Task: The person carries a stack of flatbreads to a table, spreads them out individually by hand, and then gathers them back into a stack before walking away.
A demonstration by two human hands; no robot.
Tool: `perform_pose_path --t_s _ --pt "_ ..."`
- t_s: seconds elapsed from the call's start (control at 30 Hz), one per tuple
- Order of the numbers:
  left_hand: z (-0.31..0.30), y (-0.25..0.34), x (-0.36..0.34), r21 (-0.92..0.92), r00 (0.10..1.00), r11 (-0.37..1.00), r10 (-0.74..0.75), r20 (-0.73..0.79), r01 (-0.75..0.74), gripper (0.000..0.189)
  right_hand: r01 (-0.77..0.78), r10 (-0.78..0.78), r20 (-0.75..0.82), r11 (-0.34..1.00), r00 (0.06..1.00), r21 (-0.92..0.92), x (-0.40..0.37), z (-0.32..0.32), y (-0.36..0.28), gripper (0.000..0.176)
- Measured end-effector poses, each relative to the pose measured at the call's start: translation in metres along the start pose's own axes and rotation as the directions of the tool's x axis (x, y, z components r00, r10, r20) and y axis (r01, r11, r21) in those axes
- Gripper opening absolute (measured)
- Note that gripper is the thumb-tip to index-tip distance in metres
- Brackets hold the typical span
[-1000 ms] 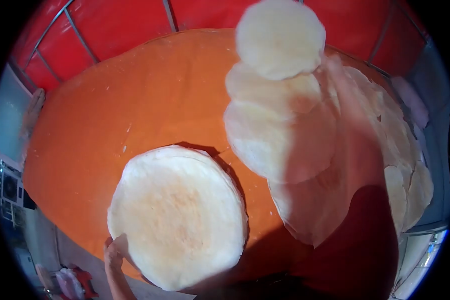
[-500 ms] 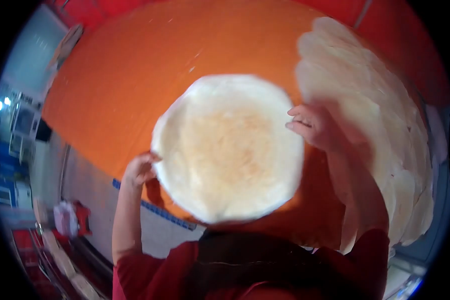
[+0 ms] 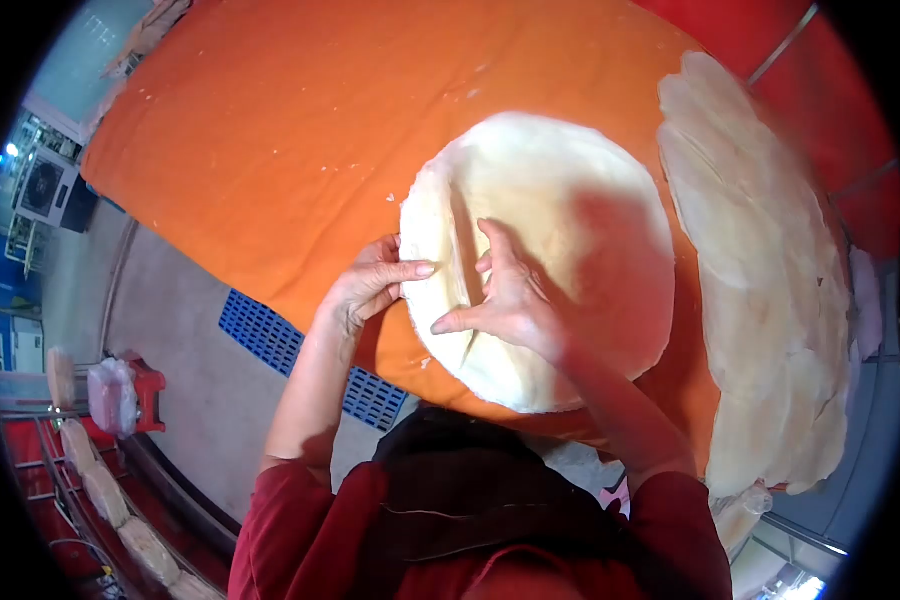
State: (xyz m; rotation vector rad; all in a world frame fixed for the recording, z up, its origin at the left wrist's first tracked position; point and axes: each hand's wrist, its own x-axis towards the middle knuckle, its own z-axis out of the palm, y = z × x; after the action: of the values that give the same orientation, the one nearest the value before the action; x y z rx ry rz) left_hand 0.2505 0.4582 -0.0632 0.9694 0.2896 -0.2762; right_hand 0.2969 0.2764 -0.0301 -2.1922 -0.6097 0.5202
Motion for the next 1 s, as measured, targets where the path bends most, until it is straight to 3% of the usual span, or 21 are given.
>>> perform_pose_path --t_s 0.03,0.17,0.2,0.3,0.33,0.43,0.53,0.63,0.7,0.77,0.83,0.87,0.97,1.0 --pt "0.000 -0.001 -0.001 -0.004 1.000 1.000 -0.006 0.009 0.006 0.054 -0.052 0.050 0.053 0.997 0.997 0.049 -0.002 -0.005 0.001 0.110" --pt "0.011 0.001 -0.005 -0.060 0.998 0.998 0.033 -0.057 -0.036 0.053 0.041 -0.041 -0.005 0.962 0.999 0.269 0.010 0.011 0.037 0.074" --pt "0.011 0.001 -0.006 -0.002 0.998 1.000 0.013 -0.058 -0.014 0.053 0.000 -0.017 0.057 0.960 0.998 0.280 0.011 0.012 0.039 0.050" --pt "0.011 -0.009 0.001 0.071 0.993 0.997 0.003 -0.119 0.006 0.054 0.088 -0.079 -0.040 0.936 0.996 0.340 0.012 0.030 0.044 0.036" --pt "0.011 -0.011 0.001 0.046 0.990 0.999 -0.023 -0.140 0.030 0.052 0.026 -0.026 -0.003 0.970 1.000 0.243 0.007 0.020 0.032 0.032" --pt "0.004 -0.007 0.003 -0.079 0.986 0.993 -0.097 -0.134 0.087 0.048 0.022 -0.012 -0.042 0.968 0.999 0.251 0.002 0.014 0.023 0.034" --pt "-0.019 -0.007 0.006 -0.225 0.985 0.961 -0.170 -0.012 0.163 0.043 0.061 -0.070 -0.122 0.995 0.990 -0.078 -0.002 0.017 0.002 0.038" --pt "-0.030 -0.009 0.012 -0.242 0.979 0.949 -0.190 0.071 0.202 0.038 0.041 -0.098 -0.275 0.977 0.956 -0.207 -0.002 0.027 -0.004 0.042" --pt "-0.036 -0.008 0.016 -0.224 0.968 0.943 -0.223 0.118 0.245 0.037 0.111 -0.144 -0.342 0.987 0.929 -0.114 0.003 0.043 0.021 0.046" --pt "-0.043 -0.011 0.022 -0.284 0.949 0.907 -0.278 0.146 0.309 0.039 0.010 -0.004 -0.235 1.000 0.972 0.023 0.000 0.036 0.001 0.047" --pt "-0.051 -0.019 0.026 -0.307 0.968 0.920 -0.210 0.136 0.243 0.044 0.001 -0.059 -0.319 0.984 0.946 -0.179 -0.001 0.047 -0.011 0.052" --pt "-0.041 -0.004 0.021 -0.356 0.930 0.870 -0.258 0.263 0.342 0.048 -0.016 -0.088 -0.351 0.959 0.932 -0.283 -0.003 0.050 -0.018 0.055" --pt "-0.054 -0.013 0.035 -0.270 0.875 0.881 -0.259 0.410 0.387 0.054 -0.208 0.160 -0.298 0.969 0.941 -0.135 0.000 0.039 -0.028 0.054" --pt "-0.054 -0.012 0.037 -0.253 0.867 0.876 -0.291 0.405 0.412 0.054 -0.347 0.341 -0.293 0.937 0.893 0.034 -0.003 0.036 -0.035 0.049"
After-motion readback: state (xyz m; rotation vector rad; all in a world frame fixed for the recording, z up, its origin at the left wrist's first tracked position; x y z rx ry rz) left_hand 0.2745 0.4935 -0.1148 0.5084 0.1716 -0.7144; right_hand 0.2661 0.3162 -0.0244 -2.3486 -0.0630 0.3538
